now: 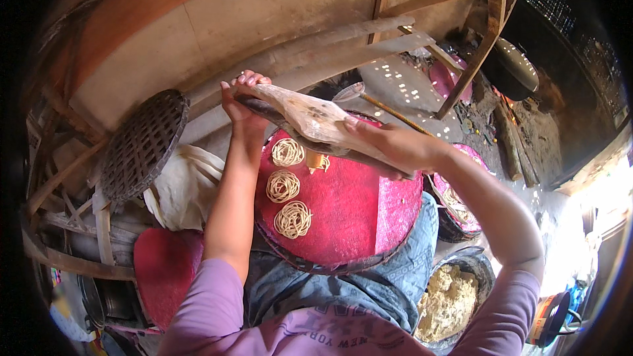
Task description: The person scoops dough from a bowl and extrudes it through a handheld press onto a woven tray, forming spiral noodles. They repeat this process, filling the tray with multiple noodle spirals.
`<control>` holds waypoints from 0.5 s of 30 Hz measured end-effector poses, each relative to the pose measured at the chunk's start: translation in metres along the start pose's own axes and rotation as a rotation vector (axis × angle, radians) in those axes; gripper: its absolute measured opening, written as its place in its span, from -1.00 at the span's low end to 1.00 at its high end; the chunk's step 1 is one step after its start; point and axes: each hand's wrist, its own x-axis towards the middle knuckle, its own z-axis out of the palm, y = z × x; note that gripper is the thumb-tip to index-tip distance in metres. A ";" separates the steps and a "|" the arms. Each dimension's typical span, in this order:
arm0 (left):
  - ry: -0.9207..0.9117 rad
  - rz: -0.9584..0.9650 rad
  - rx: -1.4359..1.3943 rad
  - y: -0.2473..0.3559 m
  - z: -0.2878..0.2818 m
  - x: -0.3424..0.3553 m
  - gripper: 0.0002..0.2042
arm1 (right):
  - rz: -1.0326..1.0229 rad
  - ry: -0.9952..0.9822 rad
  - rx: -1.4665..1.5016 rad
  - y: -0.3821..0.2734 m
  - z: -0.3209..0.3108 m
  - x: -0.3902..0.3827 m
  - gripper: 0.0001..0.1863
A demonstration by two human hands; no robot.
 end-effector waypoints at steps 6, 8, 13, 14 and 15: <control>-0.026 0.033 -0.022 -0.016 0.019 0.008 -0.66 | -0.039 0.247 -0.189 -0.012 -0.002 -0.008 -0.13; 0.024 0.040 0.011 -0.005 0.026 0.011 -0.65 | -0.053 0.266 -0.159 -0.011 0.005 -0.004 -0.14; 0.063 0.033 0.039 -0.005 0.028 -0.007 -0.62 | -0.060 0.233 -0.037 0.005 0.011 -0.011 -0.19; 0.050 0.029 0.008 -0.012 0.025 -0.011 -0.61 | -0.054 0.231 -0.022 0.010 0.011 -0.013 -0.20; 0.094 0.028 0.026 -0.021 0.022 -0.011 -0.60 | -0.037 0.238 -0.010 0.013 0.008 -0.014 -0.23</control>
